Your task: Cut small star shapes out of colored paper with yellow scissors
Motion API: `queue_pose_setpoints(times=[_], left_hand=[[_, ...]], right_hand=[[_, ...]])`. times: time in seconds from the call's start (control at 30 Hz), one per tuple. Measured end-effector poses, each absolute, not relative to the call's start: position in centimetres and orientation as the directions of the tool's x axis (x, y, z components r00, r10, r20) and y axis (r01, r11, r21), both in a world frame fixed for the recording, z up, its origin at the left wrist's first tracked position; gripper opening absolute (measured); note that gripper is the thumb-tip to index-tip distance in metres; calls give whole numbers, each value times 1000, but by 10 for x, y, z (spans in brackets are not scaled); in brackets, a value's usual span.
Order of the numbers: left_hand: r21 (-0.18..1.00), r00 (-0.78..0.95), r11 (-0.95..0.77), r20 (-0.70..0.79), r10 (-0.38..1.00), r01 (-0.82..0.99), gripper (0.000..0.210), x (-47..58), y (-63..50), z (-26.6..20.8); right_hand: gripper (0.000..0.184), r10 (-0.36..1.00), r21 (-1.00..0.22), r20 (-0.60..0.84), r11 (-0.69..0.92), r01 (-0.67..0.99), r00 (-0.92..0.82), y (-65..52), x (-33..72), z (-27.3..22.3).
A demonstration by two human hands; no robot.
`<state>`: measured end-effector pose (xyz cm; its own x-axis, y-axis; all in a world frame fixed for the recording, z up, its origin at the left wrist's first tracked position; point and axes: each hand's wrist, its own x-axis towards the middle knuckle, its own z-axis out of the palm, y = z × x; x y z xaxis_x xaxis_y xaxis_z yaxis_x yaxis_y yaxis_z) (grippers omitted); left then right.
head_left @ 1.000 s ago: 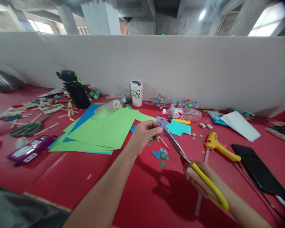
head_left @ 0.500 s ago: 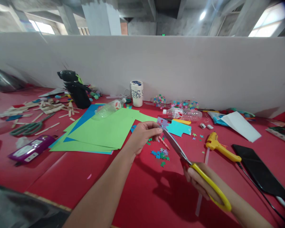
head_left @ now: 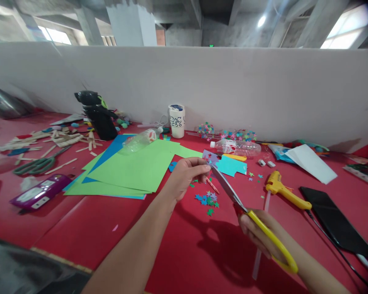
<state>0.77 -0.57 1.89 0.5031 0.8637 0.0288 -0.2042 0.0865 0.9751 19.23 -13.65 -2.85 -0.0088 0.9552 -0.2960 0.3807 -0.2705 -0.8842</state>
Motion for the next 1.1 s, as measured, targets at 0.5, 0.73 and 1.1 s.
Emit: queue_pose_setpoints(times=[0.5, 0.73, 1.1], left_hand=[[994, 471, -4, 54, 880, -107, 11, 4, -3, 19], [994, 463, 1, 49, 885, -106, 11, 3, -3, 20], [992, 469, 12, 47, 882, -123, 9, 3, -2, 21]], right_hand=[[56, 954, -872, -299, -268, 410, -11, -138, 194, -19], [53, 949, -856, -314, -276, 437, -14, -136, 193, -19], [43, 951, -851, -308, -265, 453, -23, -134, 191, -18]])
